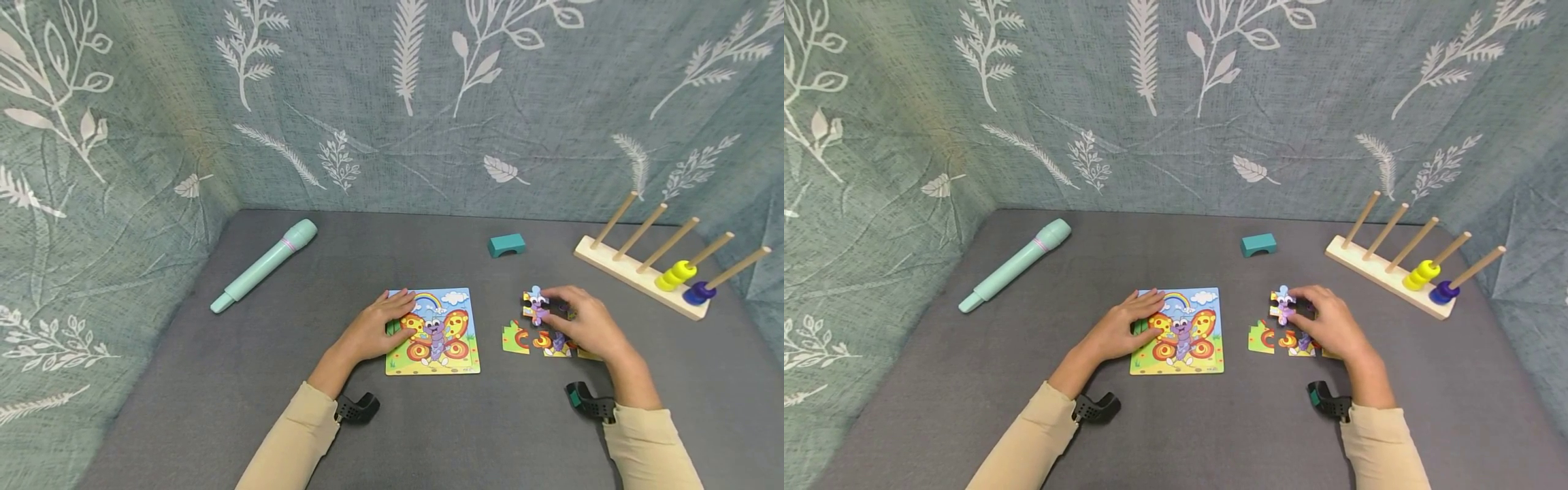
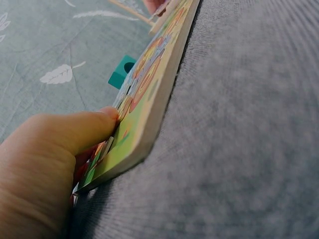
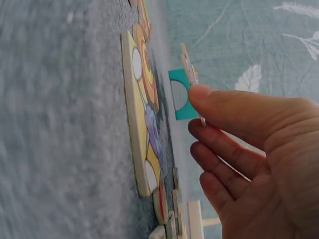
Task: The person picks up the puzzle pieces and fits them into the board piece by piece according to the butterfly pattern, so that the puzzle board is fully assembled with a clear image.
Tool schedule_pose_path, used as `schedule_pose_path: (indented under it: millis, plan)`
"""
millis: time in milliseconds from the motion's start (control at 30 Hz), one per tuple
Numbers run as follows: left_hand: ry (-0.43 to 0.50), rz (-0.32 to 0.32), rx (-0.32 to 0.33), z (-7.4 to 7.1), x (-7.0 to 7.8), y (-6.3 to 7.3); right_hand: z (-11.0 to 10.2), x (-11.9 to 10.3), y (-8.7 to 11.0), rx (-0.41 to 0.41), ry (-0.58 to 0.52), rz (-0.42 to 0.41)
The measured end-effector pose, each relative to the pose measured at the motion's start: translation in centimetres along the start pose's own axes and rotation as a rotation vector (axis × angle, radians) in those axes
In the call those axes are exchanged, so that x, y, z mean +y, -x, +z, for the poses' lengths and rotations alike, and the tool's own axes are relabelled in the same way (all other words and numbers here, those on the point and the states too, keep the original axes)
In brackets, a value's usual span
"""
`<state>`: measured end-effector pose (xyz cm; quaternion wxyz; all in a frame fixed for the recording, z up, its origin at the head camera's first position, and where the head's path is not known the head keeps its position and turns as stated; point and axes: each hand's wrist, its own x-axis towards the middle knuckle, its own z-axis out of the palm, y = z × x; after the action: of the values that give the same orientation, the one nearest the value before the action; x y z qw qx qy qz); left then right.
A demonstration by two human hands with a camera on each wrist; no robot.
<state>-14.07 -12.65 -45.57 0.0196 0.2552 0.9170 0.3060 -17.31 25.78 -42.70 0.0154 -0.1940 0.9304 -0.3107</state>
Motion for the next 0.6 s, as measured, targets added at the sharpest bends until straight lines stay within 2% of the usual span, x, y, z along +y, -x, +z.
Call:
schedule_pose_path:
  millis: [267, 600]
  plan:
    - [0.006, 0.004, 0.004, 0.0, 0.0, 0.0, 0.2, -1.4, -0.2, -0.044, -0.025, 0.005]
    - [0.007, -0.008, -0.004, -0.2, 0.1, 0.0, 1.0, -2.6, -0.6, -0.088, -0.052, -0.044]
